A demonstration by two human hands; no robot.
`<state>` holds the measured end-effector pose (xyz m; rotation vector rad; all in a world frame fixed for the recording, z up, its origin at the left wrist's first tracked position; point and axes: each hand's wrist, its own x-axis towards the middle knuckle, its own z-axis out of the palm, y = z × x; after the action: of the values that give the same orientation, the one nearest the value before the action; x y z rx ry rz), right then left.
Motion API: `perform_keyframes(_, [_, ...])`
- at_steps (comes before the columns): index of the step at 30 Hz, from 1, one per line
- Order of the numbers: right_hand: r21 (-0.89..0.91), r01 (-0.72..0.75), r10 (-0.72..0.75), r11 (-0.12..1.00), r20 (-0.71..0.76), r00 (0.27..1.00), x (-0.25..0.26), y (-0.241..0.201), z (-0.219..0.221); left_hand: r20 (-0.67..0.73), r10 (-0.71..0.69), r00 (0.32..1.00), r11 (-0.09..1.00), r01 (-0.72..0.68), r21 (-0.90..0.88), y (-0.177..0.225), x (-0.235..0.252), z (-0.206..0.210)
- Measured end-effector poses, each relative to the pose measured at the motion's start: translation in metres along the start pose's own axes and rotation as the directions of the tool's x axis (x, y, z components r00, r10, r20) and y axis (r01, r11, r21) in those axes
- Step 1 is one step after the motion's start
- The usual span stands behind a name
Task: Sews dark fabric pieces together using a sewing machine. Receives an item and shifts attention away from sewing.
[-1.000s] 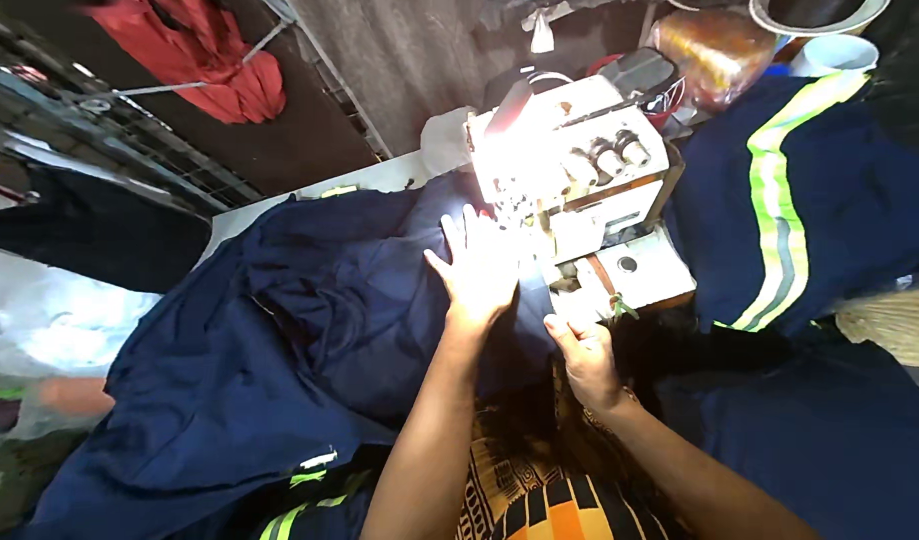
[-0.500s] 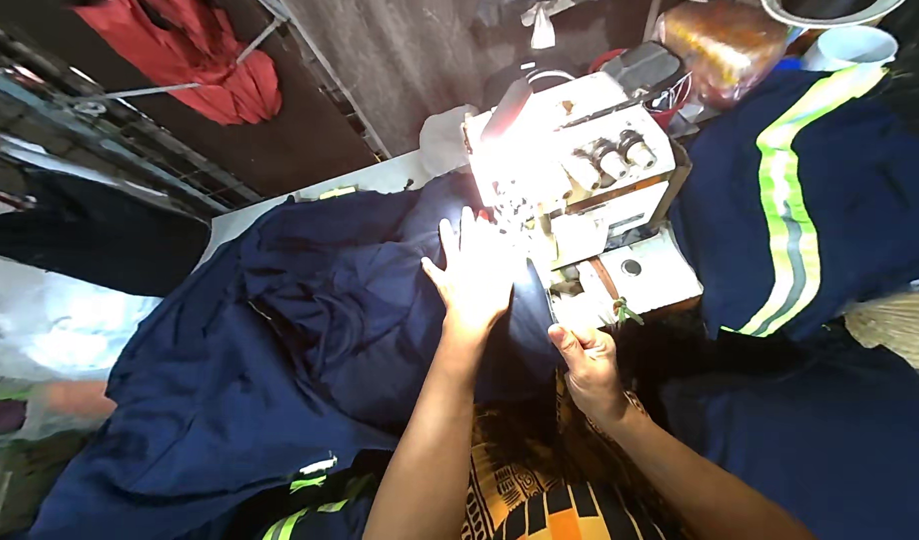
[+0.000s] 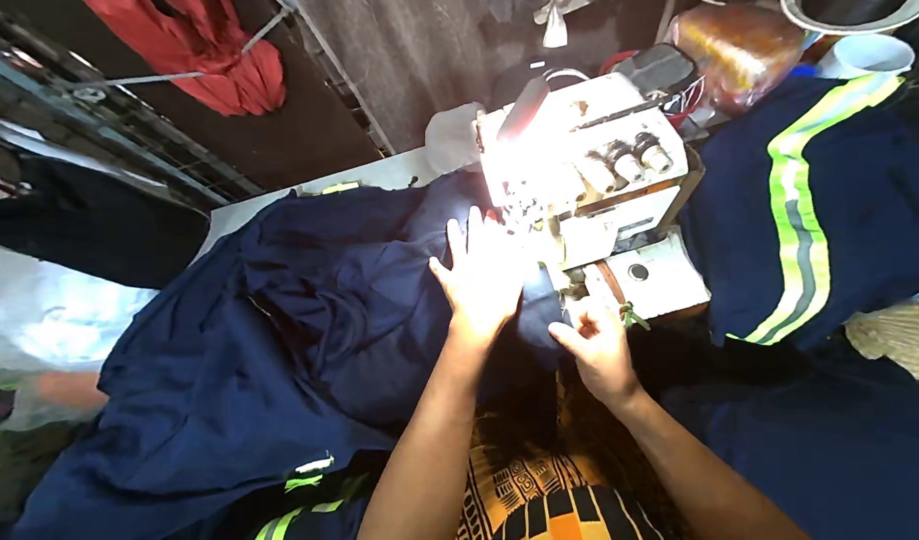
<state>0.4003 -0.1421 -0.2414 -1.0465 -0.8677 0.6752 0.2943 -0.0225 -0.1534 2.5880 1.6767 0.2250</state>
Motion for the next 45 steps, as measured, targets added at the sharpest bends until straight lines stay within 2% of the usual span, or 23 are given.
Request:
perform_keyframes(2, [0.019, -0.050, 0.050, 0.999, -0.009, 0.999, 0.006, -0.006, 0.005, 0.022, -0.004, 1.000, 1.000, 0.004, -0.002, 0.001, 0.001, -0.002])
perform_keyframes(4, [-0.099, -0.004, 0.005, 0.995, 0.002, 1.000, 0.011, -0.015, 0.011, 0.026, -0.008, 1.000, 1.000, 0.008, -0.003, 0.002, 0.001, -0.002])
perform_keyframes(6, [-0.296, 0.170, -0.169, 0.940, 0.029, 0.985, 0.016, -0.018, 0.015, 0.032, -0.016, 0.999, 1.000, 0.015, 0.006, 0.002, 0.001, -0.002])
perform_keyframes(8, [-0.466, 0.348, -0.320, 0.814, 0.141, 0.937, 0.022, -0.022, 0.015, 0.036, -0.021, 0.999, 1.000, 0.021, -0.007, 0.002, 0.001, -0.003])
perform_keyframes(10, [-0.621, 0.380, -0.259, 0.686, 0.280, 0.925, 0.026, -0.032, 0.013, 0.044, -0.018, 0.999, 1.000, 0.019, -0.020, 0.002, 0.001, -0.004])
perform_keyframes(12, [-0.691, 0.332, -0.120, 0.643, 0.336, 0.934, 0.027, -0.042, 0.012, 0.019, -0.004, 1.000, 1.000, 0.004, -0.020, 0.002, 0.001, -0.002])
perform_keyframes(14, [-0.735, 0.233, 0.036, 0.637, 0.330, 0.943, 0.029, -0.053, 0.014, 0.011, -0.002, 1.000, 0.999, 0.003, -0.038, 0.001, 0.001, -0.001])
perform_keyframes(17, [-0.724, 0.122, 0.172, 0.680, 0.318, 0.932, 0.033, -0.061, 0.013, 0.044, -0.010, 0.999, 0.998, 0.012, -0.057, 0.001, 0.000, -0.004])
perform_keyframes(22, [-0.603, 0.001, 0.213, 0.798, 0.283, 0.935, 0.034, -0.052, 0.002, 0.005, 0.000, 1.000, 0.994, 0.000, -0.106, -0.002, -0.001, -0.004])
perform_keyframes(27, [-0.501, -0.099, 0.240, 0.860, 0.227, 0.944, 0.024, -0.047, 0.004, 0.048, -0.005, 0.999, 0.999, 0.007, -0.042, -0.001, -0.001, -0.008])
perform_keyframes(33, [-0.332, -0.091, 0.176, 0.939, 0.235, 0.956, 0.021, -0.041, 0.003, 0.019, -0.023, 1.000, 0.998, 0.024, -0.054, -0.002, 0.003, -0.009])
perform_keyframes(40, [-0.346, -0.097, 0.191, 0.933, 0.250, 0.949, 0.027, -0.041, 0.003, 0.032, -0.051, 0.998, 0.996, 0.053, -0.071, 0.000, 0.006, -0.011])
perform_keyframes(45, [-0.385, -0.098, 0.200, 0.918, 0.237, 0.951, 0.030, -0.044, 0.008, -0.014, -0.029, 0.999, 0.998, 0.028, -0.050, -0.002, 0.009, -0.008])
